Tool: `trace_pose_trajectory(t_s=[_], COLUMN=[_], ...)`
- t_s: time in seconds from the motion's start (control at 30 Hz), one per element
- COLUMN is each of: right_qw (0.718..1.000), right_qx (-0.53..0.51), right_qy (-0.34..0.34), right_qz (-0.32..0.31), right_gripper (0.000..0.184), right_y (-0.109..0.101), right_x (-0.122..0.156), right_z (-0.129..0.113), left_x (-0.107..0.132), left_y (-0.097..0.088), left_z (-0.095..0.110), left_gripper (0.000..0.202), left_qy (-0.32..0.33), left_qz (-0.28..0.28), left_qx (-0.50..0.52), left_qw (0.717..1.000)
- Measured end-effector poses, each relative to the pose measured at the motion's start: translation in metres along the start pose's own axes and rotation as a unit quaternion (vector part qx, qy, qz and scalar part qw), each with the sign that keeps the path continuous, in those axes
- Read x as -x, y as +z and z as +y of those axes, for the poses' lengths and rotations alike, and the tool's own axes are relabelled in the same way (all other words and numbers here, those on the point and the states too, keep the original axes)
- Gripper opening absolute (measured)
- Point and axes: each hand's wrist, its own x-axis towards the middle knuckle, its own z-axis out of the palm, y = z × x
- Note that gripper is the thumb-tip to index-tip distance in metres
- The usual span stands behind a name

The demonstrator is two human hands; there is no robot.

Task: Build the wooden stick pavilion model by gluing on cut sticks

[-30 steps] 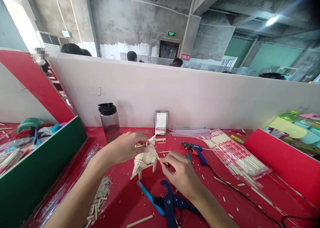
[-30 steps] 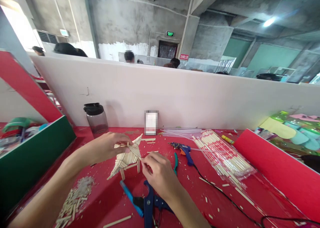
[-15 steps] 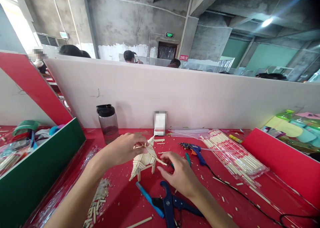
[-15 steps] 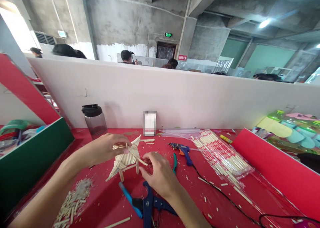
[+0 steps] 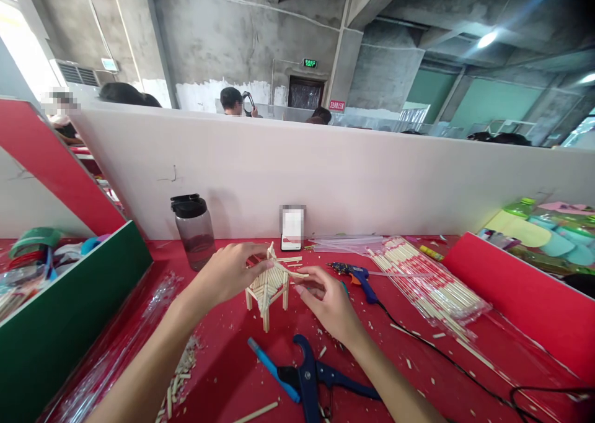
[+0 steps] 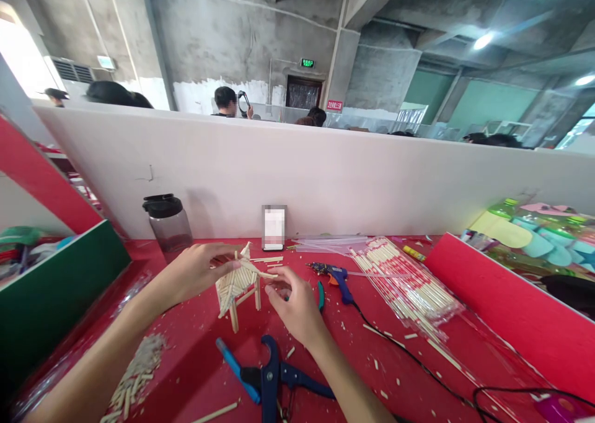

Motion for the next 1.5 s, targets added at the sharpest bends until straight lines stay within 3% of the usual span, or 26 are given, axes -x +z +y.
trace_pose_trajectory(t_s=[0.5, 1.5], right_qw=[0.996, 0.995], right_qx=[0.060, 0.079], right_qy=[-0.048, -0.052], right_qz=[0.044, 0.033], right_gripper=[0.016, 0.011], right_y=[0.002, 0.001], right_x=[-0.008, -0.001], right_z=[-0.004, -0.008], left_x=[0.001, 0.005], left_y=[-0.003, -0.007], left_z=[-0.001, 0.003], left_gripper=[0.034, 0.027], left_qy=[-0.006, 0.009], left_qz=[-0.013, -0.035], left_qx=[0.048, 0.008], left_qw=[0.999, 0.999])
